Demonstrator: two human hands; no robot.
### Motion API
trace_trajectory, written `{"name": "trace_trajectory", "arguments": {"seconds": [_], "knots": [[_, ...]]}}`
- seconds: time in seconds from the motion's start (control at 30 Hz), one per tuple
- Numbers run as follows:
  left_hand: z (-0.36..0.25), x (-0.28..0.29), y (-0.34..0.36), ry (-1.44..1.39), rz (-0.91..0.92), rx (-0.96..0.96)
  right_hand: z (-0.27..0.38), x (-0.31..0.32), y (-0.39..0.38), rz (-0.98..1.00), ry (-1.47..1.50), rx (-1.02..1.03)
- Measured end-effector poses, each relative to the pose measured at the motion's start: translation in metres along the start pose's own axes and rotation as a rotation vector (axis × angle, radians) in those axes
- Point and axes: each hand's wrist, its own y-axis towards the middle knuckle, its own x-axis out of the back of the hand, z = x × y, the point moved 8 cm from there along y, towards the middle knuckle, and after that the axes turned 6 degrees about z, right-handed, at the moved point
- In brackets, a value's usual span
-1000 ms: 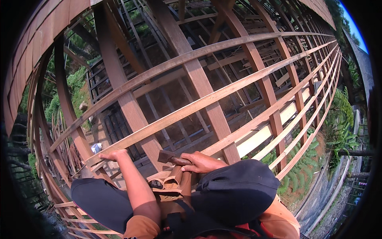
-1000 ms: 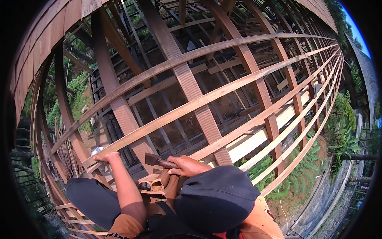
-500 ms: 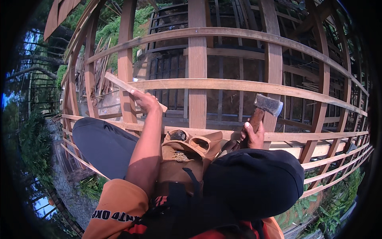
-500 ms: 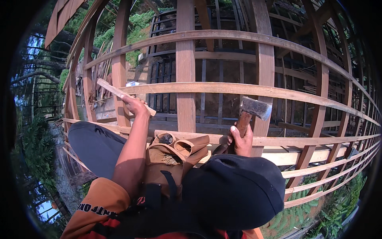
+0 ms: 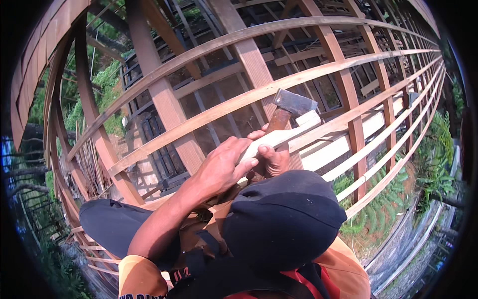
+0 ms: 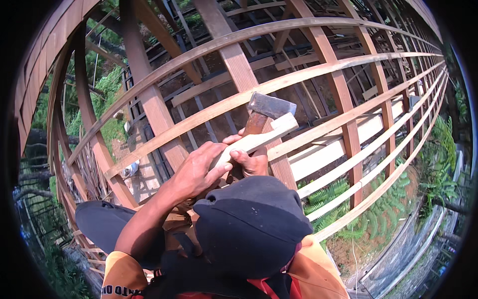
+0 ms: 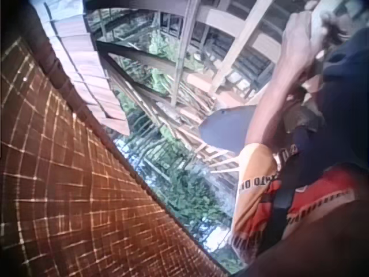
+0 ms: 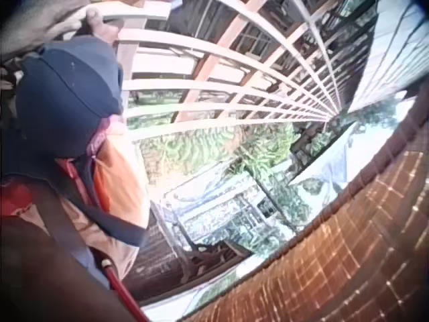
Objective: The person uses a hammer to secure wooden slats onto a roof framework, marking positions with a pencil and tapping the slats into alignment.
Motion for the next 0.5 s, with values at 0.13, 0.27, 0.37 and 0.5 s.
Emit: {"name": "trace_trajectory", "arguments": {"seconds": [0.13,0.27,0.37,0.5], "knots": [[-0.021,0.01,-0.019,0.275,0.091,0.071,0.042,0.051,-0.042,-0.254,-0.379,0.078],[-0.01,0.019,-0.063,0.28,0.576,0.209,0.1,0.12,-0.117,-0.639,-0.447,0.287],[0.019,0.01,-0.124,0.241,0.918,0.44,0.121,0.161,-0.158,-0.789,-0.625,0.313],[0.039,-0.042,-0.148,0.183,0.805,0.137,0.115,0.198,-0.173,-0.781,-0.786,0.187]]}}
